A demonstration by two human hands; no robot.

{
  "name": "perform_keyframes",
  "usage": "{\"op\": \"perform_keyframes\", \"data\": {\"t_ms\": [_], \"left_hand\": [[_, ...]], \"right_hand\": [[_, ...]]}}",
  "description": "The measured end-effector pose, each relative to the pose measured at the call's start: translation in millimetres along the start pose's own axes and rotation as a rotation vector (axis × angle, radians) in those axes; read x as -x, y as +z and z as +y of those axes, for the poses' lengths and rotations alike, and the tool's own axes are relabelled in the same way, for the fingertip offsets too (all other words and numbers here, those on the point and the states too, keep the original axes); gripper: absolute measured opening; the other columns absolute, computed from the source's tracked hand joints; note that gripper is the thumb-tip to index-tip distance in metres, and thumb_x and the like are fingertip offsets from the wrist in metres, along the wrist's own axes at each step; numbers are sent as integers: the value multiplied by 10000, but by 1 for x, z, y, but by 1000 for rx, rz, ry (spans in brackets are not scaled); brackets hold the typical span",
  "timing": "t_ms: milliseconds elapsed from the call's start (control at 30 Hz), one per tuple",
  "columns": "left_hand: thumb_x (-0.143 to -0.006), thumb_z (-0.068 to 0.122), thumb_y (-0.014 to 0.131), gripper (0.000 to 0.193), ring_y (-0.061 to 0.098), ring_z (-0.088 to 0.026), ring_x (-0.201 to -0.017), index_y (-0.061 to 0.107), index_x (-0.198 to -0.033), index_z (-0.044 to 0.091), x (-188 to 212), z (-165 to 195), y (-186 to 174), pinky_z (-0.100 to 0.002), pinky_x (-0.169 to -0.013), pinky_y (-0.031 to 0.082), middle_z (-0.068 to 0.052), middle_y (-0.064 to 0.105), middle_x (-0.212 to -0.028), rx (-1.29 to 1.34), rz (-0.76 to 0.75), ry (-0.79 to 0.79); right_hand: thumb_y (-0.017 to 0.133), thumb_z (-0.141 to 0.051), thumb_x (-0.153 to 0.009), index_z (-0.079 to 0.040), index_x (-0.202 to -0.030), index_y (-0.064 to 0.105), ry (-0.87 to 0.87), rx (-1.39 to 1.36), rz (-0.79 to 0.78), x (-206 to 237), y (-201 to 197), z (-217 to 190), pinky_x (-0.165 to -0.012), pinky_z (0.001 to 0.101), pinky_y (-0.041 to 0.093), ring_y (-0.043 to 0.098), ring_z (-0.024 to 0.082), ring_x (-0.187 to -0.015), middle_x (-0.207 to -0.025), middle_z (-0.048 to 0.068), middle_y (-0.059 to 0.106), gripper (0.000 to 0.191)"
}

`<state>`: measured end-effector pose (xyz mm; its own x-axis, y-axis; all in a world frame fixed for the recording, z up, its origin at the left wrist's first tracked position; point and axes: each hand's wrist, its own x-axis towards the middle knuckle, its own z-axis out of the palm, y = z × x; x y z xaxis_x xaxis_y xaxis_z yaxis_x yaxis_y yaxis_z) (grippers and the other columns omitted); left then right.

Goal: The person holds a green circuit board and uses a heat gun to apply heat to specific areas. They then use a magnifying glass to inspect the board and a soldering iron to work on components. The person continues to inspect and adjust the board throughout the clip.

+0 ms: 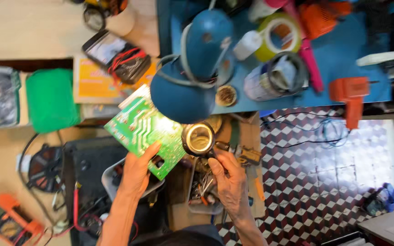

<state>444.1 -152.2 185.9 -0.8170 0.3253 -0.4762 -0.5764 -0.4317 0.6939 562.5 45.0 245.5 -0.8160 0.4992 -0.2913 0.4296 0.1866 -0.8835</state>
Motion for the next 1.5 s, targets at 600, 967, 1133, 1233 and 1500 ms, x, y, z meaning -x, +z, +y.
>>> {"op": "perform_keyframes", "data": {"t_ms": [600, 967, 1133, 1233, 1500], "left_hand": [[-890, 132, 671, 521, 655, -196, -1080, 560, -1386, 19, -3, -11, 24, -383, -905, 529, -95, 678, -1269, -119, 155, -130], [-929, 109, 656, 420, 670, -202, -1073, 582, -1326, -7, 2, -6, 38, -383, -904, 567, -97, 677, -1233, -76, 160, -44], [-927, 159, 700, 426, 669, -173, -1045, 583, -1303, -3, 12, 2, 29, -348, -901, 565, -81, 677, -1197, -86, 155, -27], [-925, 180, 719, 460, 667, -174, -1036, 577, -1318, -13, 18, 7, 24, -334, -883, 565, -91, 675, -1199, -102, 140, -36], [-907, 165, 736, 487, 686, -172, -1034, 579, -1323, -34, 11, 7, 15, -325, -884, 582, -102, 685, -1207, -68, 120, -45]], "right_hand": [[555, -117, -1129, 86, -1063, 580, -482, 218, 603, -226, -308, -72, -614, 302, 624, 734, 183, -732, -918, 145, 710, 214], [562, -64, -1160, 85, -1072, 500, -472, 31, 455, -319, -319, -66, -538, 354, 610, 728, 254, -672, -888, 154, 659, 184], [551, -94, -1162, 45, -1082, 561, -264, 62, 264, -308, -310, -30, -586, 323, 565, 707, 208, -706, -931, 127, 691, 161], [544, -112, -1163, 22, -1088, 597, -267, 175, 299, -281, -305, -16, -615, 305, 537, 695, 181, -726, -957, 110, 710, 162], [573, -231, -1026, -48, -1028, 714, 151, 117, 189, -80, -131, 102, -565, 251, 498, 662, 104, -658, -882, 56, 749, 232]]}}
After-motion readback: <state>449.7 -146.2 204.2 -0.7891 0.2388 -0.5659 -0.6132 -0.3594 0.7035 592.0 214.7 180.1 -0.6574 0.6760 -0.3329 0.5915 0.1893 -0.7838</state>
